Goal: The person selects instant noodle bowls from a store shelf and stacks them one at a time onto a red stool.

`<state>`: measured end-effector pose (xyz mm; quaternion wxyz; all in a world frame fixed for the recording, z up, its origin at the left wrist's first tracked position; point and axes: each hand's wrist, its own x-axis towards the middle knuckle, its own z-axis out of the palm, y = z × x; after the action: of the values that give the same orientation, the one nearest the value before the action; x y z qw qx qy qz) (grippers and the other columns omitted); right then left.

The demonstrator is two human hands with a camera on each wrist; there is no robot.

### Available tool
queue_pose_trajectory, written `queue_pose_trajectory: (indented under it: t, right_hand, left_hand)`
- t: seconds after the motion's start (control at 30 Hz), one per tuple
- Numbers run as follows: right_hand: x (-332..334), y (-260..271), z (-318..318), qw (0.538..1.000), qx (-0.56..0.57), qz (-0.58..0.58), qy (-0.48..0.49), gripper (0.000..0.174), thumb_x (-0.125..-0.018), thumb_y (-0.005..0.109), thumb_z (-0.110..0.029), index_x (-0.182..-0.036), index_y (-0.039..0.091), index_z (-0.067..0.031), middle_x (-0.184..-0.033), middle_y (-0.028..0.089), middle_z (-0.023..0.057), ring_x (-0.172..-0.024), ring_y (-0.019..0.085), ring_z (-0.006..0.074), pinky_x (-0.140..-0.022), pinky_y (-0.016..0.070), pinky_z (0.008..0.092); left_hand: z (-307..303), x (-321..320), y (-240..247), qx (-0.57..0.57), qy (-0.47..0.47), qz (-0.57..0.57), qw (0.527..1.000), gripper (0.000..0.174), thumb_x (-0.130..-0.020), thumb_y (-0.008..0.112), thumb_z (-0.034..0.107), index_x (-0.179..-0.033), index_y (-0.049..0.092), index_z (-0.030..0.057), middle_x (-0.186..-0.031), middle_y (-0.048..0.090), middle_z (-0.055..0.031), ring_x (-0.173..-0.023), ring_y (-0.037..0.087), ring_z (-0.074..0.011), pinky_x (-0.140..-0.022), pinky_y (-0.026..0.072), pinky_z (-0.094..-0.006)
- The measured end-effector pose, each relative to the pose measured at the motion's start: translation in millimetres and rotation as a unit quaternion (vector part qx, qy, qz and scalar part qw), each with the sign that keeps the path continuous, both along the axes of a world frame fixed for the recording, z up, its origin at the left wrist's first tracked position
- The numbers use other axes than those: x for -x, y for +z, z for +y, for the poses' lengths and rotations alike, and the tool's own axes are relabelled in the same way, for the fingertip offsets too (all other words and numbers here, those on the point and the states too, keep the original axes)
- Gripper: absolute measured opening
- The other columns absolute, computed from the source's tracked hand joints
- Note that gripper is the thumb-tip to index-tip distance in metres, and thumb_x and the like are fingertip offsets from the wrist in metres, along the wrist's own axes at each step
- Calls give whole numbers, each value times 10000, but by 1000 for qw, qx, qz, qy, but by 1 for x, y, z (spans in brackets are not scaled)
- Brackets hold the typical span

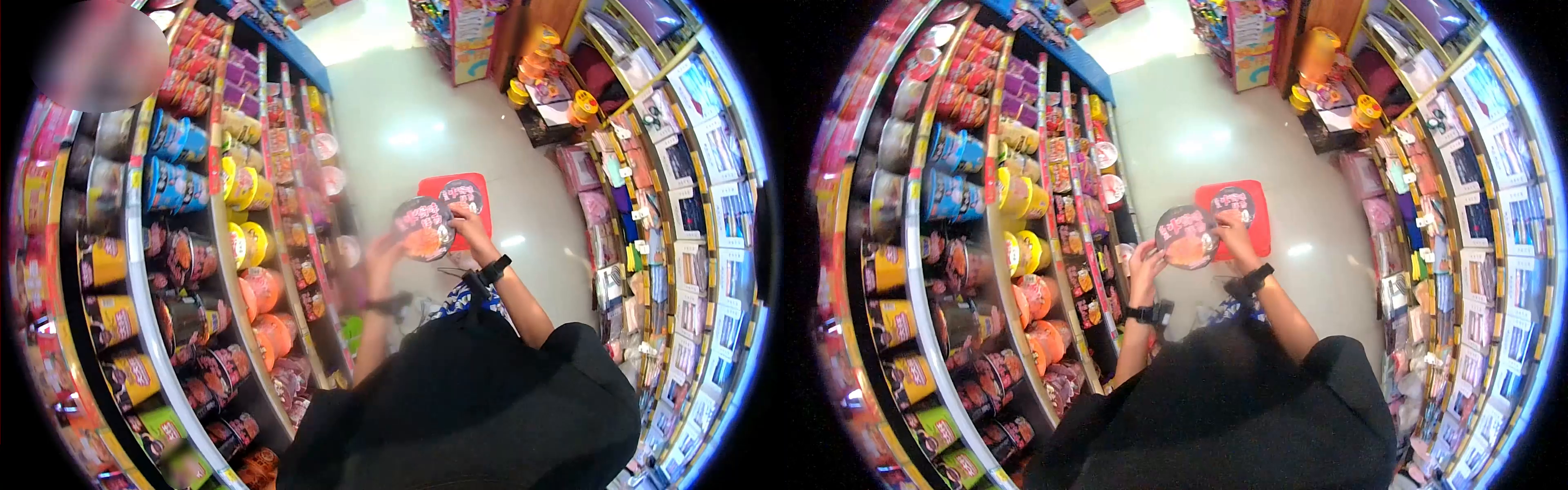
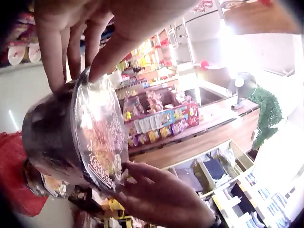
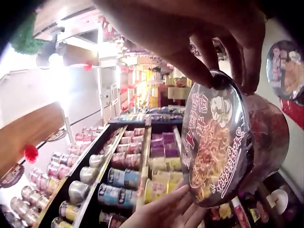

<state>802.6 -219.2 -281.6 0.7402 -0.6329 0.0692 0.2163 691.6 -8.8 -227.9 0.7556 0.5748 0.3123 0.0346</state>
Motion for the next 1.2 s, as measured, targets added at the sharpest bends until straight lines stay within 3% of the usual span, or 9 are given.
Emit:
queue_pose_trajectory:
  t: [0.17, 0.3, 0.47, 0.57, 0.67, 0.77, 0.9, 1.03, 1.2]
  right_hand:
    - [-40, -16, -52, 995, 16, 79, -57, 474, -810, 618, 2, -1283, 630, 27, -1029, 706, 92, -890, 637, 138, -780, 500, 279]
    - [-68, -59, -74, 995, 32, 61, -69, 435, -815, 603, 5, -1247, 641, 38, -1048, 696, 67, -934, 653, 143, -805, 527, 261]
    - [-92, -70, -82, 993, 100, 32, -57, 478, -777, 618, -3, -1253, 640, 38, -1099, 706, 90, -974, 651, 160, -860, 505, 280]
    - [-102, -72, -81, 995, 80, 36, -52, 507, -757, 626, 9, -1263, 631, 41, -1119, 701, 111, -1014, 647, 187, -889, 504, 294]
    - [-105, -86, -84, 995, 81, 48, -39, 525, -754, 613, 20, -1278, 614, 38, -1147, 688, 126, -1025, 646, 207, -896, 505, 303]
    - [-104, -88, -85, 994, 72, 81, -31, 528, -747, 603, 36, -1276, 607, 34, -1179, 669, 136, -1051, 637, 222, -900, 506, 314]
    - [-95, -112, -83, 995, 91, 41, -26, 481, -744, 619, 26, -1225, 633, 18, -1138, 691, 130, -1024, 655, 211, -859, 527, 323]
    - [-95, -99, -84, 993, 47, 106, -17, 502, -750, 604, 47, -1251, 603, 32, -1141, 675, 157, -992, 657, 232, -819, 538, 341]
    - [-96, -99, -83, 991, 33, 128, 6, 490, -782, 606, -18, -1270, 584, 16, -1141, 634, 122, -987, 625, 199, -838, 512, 321]
  left_hand:
    - [-37, -77, -48, 46, -74, 15, 996, 356, -856, 682, -7, -1200, 590, 3, -1212, 606, -96, -979, 659, -193, -797, 565, -315]
    - [-57, -118, -99, 45, -80, 42, 995, 360, -852, 692, 5, -1198, 593, 13, -1201, 618, -98, -933, 673, -192, -767, 568, -307]
    - [-75, -142, -136, 53, -53, 60, 995, 334, -857, 703, 32, -1176, 606, 17, -1161, 639, -89, -878, 683, -182, -724, 567, -300]
    - [-71, -149, -160, -10, -127, 51, 991, 307, -867, 678, 23, -1164, 606, 15, -1153, 643, -89, -863, 683, -185, -713, 568, -308]
    - [-70, -150, -166, 10, -113, 63, 992, 299, -885, 649, 36, -1177, 591, 22, -1149, 642, -87, -887, 677, -184, -715, 559, -309]
    - [-80, -150, -137, 65, -62, 79, 993, 307, -897, 632, 51, -1198, 575, 34, -1140, 638, -81, -915, 666, -179, -715, 545, -303]
    - [-76, -148, -126, 23, -83, 102, 991, 317, -901, 628, 57, -1211, 564, 40, -1146, 635, -83, -952, 654, -173, -762, 531, -293]
    - [-70, -144, -127, 33, -87, 116, 989, 341, -897, 631, 59, -1229, 552, 44, -1181, 623, -82, -995, 638, -175, -824, 519, -315]
    - [-73, -132, -122, 9, -76, 119, 990, 401, -908, 641, 121, -1288, 530, 57, -1225, 607, -75, -1097, 602, -190, -892, 499, -354]
